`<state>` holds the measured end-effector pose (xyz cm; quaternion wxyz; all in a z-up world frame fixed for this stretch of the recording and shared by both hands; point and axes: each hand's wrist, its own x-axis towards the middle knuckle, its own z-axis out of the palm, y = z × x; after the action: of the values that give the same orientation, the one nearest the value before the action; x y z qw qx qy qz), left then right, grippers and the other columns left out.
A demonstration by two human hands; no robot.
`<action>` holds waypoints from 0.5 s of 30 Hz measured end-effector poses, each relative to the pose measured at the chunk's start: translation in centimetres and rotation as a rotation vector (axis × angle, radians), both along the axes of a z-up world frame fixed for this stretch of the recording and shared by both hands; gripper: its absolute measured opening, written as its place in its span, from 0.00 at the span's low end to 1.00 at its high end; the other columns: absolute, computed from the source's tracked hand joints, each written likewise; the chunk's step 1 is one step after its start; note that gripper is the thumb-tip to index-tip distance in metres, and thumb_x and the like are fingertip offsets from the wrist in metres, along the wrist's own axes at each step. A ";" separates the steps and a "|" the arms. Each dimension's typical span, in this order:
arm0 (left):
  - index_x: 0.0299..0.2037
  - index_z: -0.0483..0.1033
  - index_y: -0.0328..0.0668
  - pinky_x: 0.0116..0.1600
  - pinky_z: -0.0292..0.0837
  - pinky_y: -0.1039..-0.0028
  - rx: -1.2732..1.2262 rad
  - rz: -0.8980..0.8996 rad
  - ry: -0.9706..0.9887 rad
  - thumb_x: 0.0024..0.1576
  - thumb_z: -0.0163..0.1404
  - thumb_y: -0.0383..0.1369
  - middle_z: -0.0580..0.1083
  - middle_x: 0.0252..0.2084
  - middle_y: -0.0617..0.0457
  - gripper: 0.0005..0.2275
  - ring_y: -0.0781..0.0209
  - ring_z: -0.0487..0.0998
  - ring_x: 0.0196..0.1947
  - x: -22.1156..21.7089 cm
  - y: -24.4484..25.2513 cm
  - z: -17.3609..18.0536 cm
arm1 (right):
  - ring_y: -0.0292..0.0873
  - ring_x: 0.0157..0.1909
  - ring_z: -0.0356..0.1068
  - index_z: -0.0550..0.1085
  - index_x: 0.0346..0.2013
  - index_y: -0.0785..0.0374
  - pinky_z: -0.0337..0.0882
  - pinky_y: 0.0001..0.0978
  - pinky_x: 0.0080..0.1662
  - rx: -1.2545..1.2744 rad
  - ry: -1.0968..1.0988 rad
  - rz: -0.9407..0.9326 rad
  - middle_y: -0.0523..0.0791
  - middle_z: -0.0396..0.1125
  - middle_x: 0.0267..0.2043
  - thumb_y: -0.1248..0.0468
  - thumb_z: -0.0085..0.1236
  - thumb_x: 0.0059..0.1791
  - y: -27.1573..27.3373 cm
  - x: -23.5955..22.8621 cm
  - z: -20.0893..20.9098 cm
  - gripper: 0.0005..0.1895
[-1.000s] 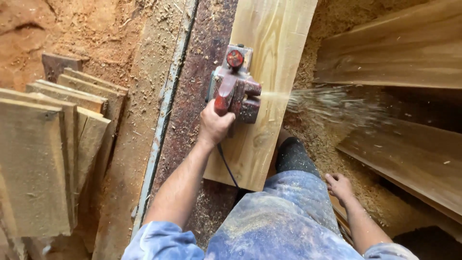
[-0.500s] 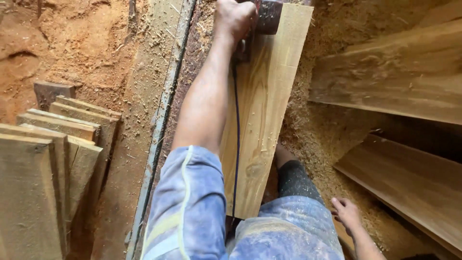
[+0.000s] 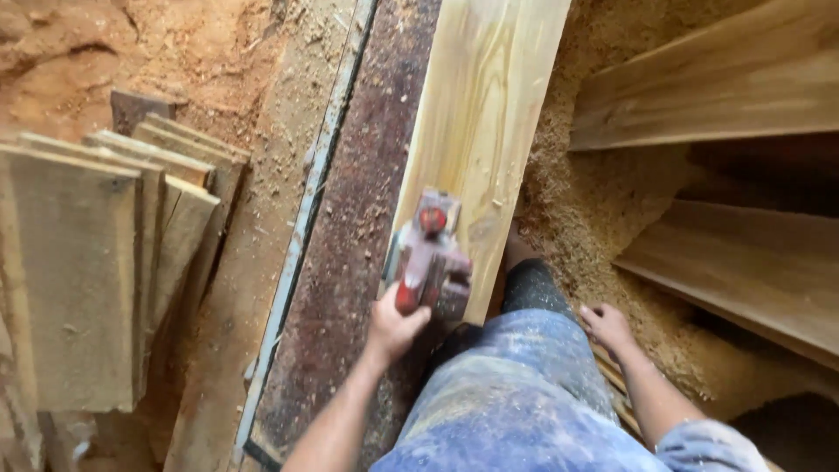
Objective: Planing wooden boards using an electric hand planer in a workshop environment.
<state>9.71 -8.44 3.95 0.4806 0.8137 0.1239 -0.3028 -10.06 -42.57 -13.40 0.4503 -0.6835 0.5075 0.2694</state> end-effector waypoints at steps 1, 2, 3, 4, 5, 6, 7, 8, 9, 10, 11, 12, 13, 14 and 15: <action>0.32 0.74 0.41 0.31 0.65 0.72 0.005 0.006 0.011 0.35 0.55 0.33 0.71 0.24 0.47 0.14 0.60 0.70 0.27 -2.6 1.9 -0.4 | 0.52 0.26 0.70 0.69 0.43 0.75 0.73 0.39 0.24 0.005 0.011 0.006 0.60 0.67 0.28 0.55 0.54 0.43 0.4 -0.5 -0.6 0.25; 0.31 0.74 0.42 0.29 0.65 0.71 0.047 0.006 -0.010 0.34 0.56 0.33 0.71 0.22 0.46 0.14 0.59 0.71 0.24 -5.2 3.7 -0.9 | 0.53 0.30 0.69 0.69 0.44 0.76 0.72 0.39 0.26 -0.008 -0.040 0.020 0.62 0.66 0.33 0.55 0.54 0.43 0.6 -0.9 -1.3 0.25; 0.30 0.75 0.44 0.27 0.65 0.70 0.091 0.008 -0.028 0.33 0.57 0.34 0.71 0.20 0.46 0.14 0.57 0.72 0.22 -7.6 5.4 -1.3 | 0.54 0.33 0.69 0.68 0.45 0.76 0.71 0.40 0.28 -0.018 -0.090 0.038 0.64 0.65 0.37 0.55 0.55 0.43 0.9 -1.0 -2.0 0.26; 0.30 0.75 0.44 0.27 0.65 0.70 0.100 0.019 -0.015 0.33 0.57 0.34 0.71 0.20 0.46 0.14 0.57 0.72 0.22 -9.4 6.7 -1.7 | 0.54 0.33 0.69 0.68 0.45 0.76 0.71 0.40 0.28 -0.009 -0.078 0.048 0.64 0.65 0.37 0.55 0.55 0.43 1.6 -0.8 -0.8 0.26; 0.30 0.74 0.44 0.27 0.65 0.69 0.114 0.011 -0.042 0.32 0.57 0.34 0.71 0.20 0.45 0.14 0.55 0.73 0.22 -11.0 7.9 -2.3 | 0.54 0.37 0.68 0.70 0.44 0.72 0.71 0.41 0.31 -0.038 -0.063 0.117 0.61 0.66 0.39 0.53 0.55 0.43 2.1 -0.3 0.3 0.25; 0.29 0.74 0.44 0.26 0.65 0.69 0.128 0.003 -0.069 0.32 0.58 0.34 0.71 0.19 0.45 0.13 0.53 0.74 0.22 -12.6 8.9 -2.8 | 0.55 0.41 0.68 0.71 0.43 0.68 0.72 0.42 0.34 -0.066 -0.050 0.186 0.57 0.67 0.40 0.50 0.55 0.42 2.5 0.3 1.4 0.25; 0.29 0.74 0.44 0.26 0.65 0.69 0.128 0.009 -0.066 0.32 0.58 0.34 0.71 0.19 0.45 0.13 0.53 0.74 0.22 -13.2 9.3 -3.8 | 0.55 0.41 0.68 0.71 0.43 0.68 0.72 0.42 0.34 -0.065 -0.047 0.191 0.57 0.67 0.40 0.50 0.55 0.42 2.4 -0.2 1.0 0.25; 0.28 0.74 0.44 0.25 0.65 0.70 0.112 0.013 -0.084 0.32 0.57 0.33 0.71 0.17 0.46 0.13 0.55 0.73 0.20 -13.8 9.7 -4.8 | 0.53 0.45 0.66 0.72 0.43 0.65 0.68 0.42 0.40 -0.090 -0.036 0.240 0.55 0.67 0.41 0.47 0.53 0.42 2.3 -0.6 0.5 0.26; 0.27 0.74 0.45 0.24 0.65 0.71 0.096 0.014 -0.101 0.31 0.57 0.33 0.70 0.16 0.47 0.12 0.57 0.72 0.18 -14.4 10.1 -5.7 | 0.52 0.49 0.65 0.73 0.43 0.62 0.65 0.42 0.47 -0.115 -0.024 0.285 0.52 0.68 0.43 0.44 0.52 0.42 2.2 -1.1 0.2 0.27; 0.27 0.74 0.45 0.24 0.65 0.71 0.097 0.017 -0.097 0.31 0.57 0.33 0.70 0.16 0.47 0.12 0.57 0.72 0.18 -14.0 9.8 -6.0 | 0.52 0.49 0.65 0.73 0.43 0.62 0.65 0.42 0.47 -0.113 -0.020 0.288 0.52 0.68 0.43 0.44 0.52 0.42 1.9 -1.7 -0.4 0.27; 0.27 0.73 0.45 0.24 0.65 0.71 0.081 0.009 -0.123 0.32 0.57 0.33 0.70 0.16 0.47 0.12 0.56 0.72 0.17 -13.4 9.4 -6.3 | 0.52 0.47 0.65 0.73 0.43 0.62 0.66 0.42 0.45 -0.110 -0.018 0.271 0.52 0.68 0.42 0.45 0.53 0.42 1.6 -2.1 -1.0 0.26; 0.27 0.73 0.45 0.23 0.65 0.70 0.066 0.002 -0.150 0.32 0.57 0.32 0.70 0.15 0.46 0.12 0.56 0.71 0.17 -12.7 8.9 -6.6 | 0.52 0.46 0.66 0.73 0.43 0.61 0.68 0.41 0.43 -0.106 -0.015 0.254 0.52 0.68 0.42 0.45 0.54 0.41 1.1 -2.5 -1.6 0.26; 0.27 0.73 0.45 0.23 0.65 0.70 0.066 -0.001 -0.147 0.32 0.57 0.32 0.70 0.15 0.46 0.12 0.56 0.71 0.17 -11.4 7.9 -6.5 | 0.52 0.46 0.66 0.73 0.43 0.61 0.68 0.41 0.43 -0.105 -0.013 0.251 0.52 0.68 0.42 0.45 0.54 0.41 0.7 -3.0 -2.3 0.26; 0.27 0.73 0.45 0.23 0.64 0.70 0.061 -0.006 -0.164 0.33 0.57 0.33 0.69 0.15 0.46 0.12 0.56 0.71 0.17 -10.1 6.9 -6.5 | 0.54 0.41 0.67 0.71 0.44 0.67 0.69 0.41 0.35 -0.069 -0.043 0.146 0.56 0.67 0.41 0.49 0.55 0.42 0.3 -3.5 -2.9 0.26; 0.27 0.72 0.45 0.23 0.64 0.69 0.055 -0.014 -0.180 0.33 0.57 0.34 0.69 0.15 0.46 0.12 0.55 0.71 0.17 -8.8 5.8 -6.4 | 0.57 0.35 0.68 0.69 0.44 0.72 0.71 0.41 0.27 -0.032 -0.072 0.038 0.61 0.65 0.39 0.53 0.57 0.42 -0.1 -4.0 -3.5 0.26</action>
<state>0.95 -2.65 -2.49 0.4649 0.8514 0.0827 -0.2282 -14.03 -42.65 -16.88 0.4520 -0.7095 0.4820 0.2448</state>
